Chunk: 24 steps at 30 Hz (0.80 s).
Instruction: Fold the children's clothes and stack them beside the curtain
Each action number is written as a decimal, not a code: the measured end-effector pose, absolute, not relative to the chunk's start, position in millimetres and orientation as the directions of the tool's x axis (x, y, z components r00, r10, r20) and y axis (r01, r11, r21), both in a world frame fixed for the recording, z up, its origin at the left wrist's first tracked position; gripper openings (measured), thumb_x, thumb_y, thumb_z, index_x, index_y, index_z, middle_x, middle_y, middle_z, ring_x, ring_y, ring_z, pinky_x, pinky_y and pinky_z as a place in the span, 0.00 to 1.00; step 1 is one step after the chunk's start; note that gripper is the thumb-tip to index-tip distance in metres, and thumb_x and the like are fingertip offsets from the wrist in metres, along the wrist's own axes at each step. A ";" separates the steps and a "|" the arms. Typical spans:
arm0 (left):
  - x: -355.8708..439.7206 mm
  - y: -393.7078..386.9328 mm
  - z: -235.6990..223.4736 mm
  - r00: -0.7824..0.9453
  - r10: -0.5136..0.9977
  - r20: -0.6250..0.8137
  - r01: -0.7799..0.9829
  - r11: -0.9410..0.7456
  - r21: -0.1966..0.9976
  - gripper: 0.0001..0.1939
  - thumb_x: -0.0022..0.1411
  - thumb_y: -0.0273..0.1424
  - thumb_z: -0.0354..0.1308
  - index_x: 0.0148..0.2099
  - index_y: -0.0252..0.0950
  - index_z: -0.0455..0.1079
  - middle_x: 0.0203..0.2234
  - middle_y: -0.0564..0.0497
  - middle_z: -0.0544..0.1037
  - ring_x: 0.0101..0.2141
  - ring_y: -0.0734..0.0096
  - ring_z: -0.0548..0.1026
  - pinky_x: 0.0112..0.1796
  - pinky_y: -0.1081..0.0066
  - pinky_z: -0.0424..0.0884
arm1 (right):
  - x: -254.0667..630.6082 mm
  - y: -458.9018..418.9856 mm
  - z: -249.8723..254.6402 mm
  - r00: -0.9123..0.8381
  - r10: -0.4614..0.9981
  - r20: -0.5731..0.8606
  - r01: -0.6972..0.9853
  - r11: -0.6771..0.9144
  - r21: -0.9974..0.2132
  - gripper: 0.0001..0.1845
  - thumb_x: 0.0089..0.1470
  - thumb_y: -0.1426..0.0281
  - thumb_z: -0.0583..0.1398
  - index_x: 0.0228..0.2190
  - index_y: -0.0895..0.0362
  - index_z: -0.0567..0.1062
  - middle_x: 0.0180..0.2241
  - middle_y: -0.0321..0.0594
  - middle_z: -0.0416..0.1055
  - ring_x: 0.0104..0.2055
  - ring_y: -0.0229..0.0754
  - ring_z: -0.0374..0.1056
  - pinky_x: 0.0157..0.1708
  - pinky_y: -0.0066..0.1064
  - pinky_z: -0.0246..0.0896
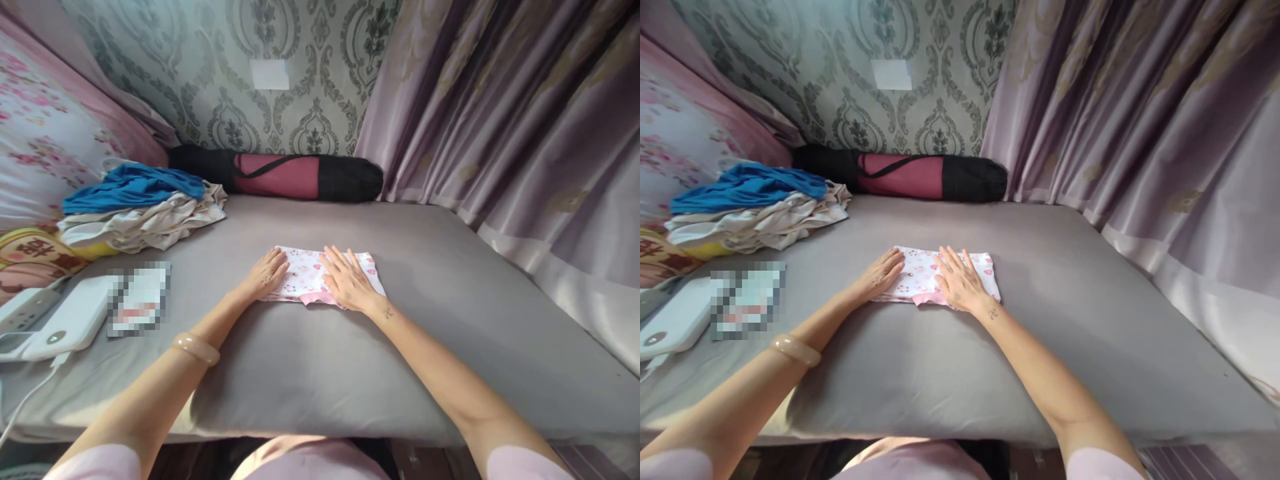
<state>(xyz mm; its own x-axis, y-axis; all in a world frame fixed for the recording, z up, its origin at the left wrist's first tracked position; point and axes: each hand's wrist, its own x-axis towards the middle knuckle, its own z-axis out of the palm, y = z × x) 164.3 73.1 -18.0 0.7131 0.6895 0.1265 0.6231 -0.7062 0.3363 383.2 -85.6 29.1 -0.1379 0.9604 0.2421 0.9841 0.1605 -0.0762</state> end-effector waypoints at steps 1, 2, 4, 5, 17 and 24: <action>162.9 71.7 -18.1 0.711 0.693 0.116 0.628 -0.701 0.338 0.29 0.70 0.41 0.35 0.65 0.29 0.57 0.66 0.38 0.55 0.66 0.60 0.49 0.64 0.59 0.46 | 375.5 -82.2 29.5 -0.210 0.948 0.238 0.969 0.234 -0.080 0.29 0.67 0.62 0.41 0.64 0.60 0.56 0.68 0.46 0.43 0.70 0.46 0.34 0.67 0.46 0.25; 162.0 70.4 -18.4 0.707 0.699 0.110 0.634 -0.694 0.341 0.29 0.70 0.40 0.36 0.65 0.29 0.56 0.66 0.39 0.55 0.66 0.62 0.49 0.64 0.60 0.46 | 369.5 -78.6 28.4 -0.266 0.938 0.222 0.952 0.291 -0.090 0.29 0.67 0.61 0.42 0.64 0.59 0.55 0.68 0.45 0.42 0.70 0.46 0.34 0.67 0.47 0.25; 161.3 68.7 -19.1 0.691 0.716 0.100 0.648 -0.675 0.353 0.29 0.70 0.41 0.36 0.65 0.31 0.56 0.66 0.41 0.54 0.66 0.63 0.49 0.64 0.61 0.47 | 362.8 -72.0 22.6 -0.326 0.931 0.164 0.928 0.348 -0.131 0.30 0.67 0.61 0.42 0.65 0.58 0.54 0.69 0.45 0.40 0.70 0.46 0.33 0.67 0.47 0.26; 161.3 68.2 -19.5 0.685 0.722 0.094 0.653 -0.667 0.360 0.29 0.70 0.41 0.36 0.66 0.32 0.56 0.66 0.42 0.54 0.66 0.63 0.49 0.64 0.61 0.47 | 361.8 -69.5 18.9 -0.337 0.933 0.129 0.922 0.354 -0.154 0.30 0.66 0.60 0.42 0.65 0.58 0.53 0.69 0.45 0.40 0.70 0.46 0.33 0.67 0.47 0.27; 158.8 66.4 -10.8 0.609 0.784 0.115 0.549 -0.522 0.653 0.33 0.68 0.46 0.33 0.65 0.31 0.57 0.65 0.42 0.57 0.65 0.66 0.54 0.63 0.63 0.48 | 336.8 -63.7 22.0 -0.299 0.952 0.067 0.926 0.306 -0.223 0.33 0.66 0.61 0.40 0.66 0.64 0.48 0.69 0.46 0.38 0.70 0.44 0.31 0.68 0.44 0.27; 156.4 66.4 -4.9 0.608 0.787 0.105 0.535 -0.503 0.679 0.33 0.67 0.45 0.33 0.64 0.29 0.59 0.64 0.42 0.60 0.64 0.65 0.56 0.63 0.65 0.49 | 318.1 -54.1 16.1 -0.261 0.965 -0.018 0.917 0.242 -0.317 0.33 0.65 0.60 0.38 0.66 0.64 0.50 0.68 0.47 0.43 0.70 0.46 0.37 0.67 0.45 0.31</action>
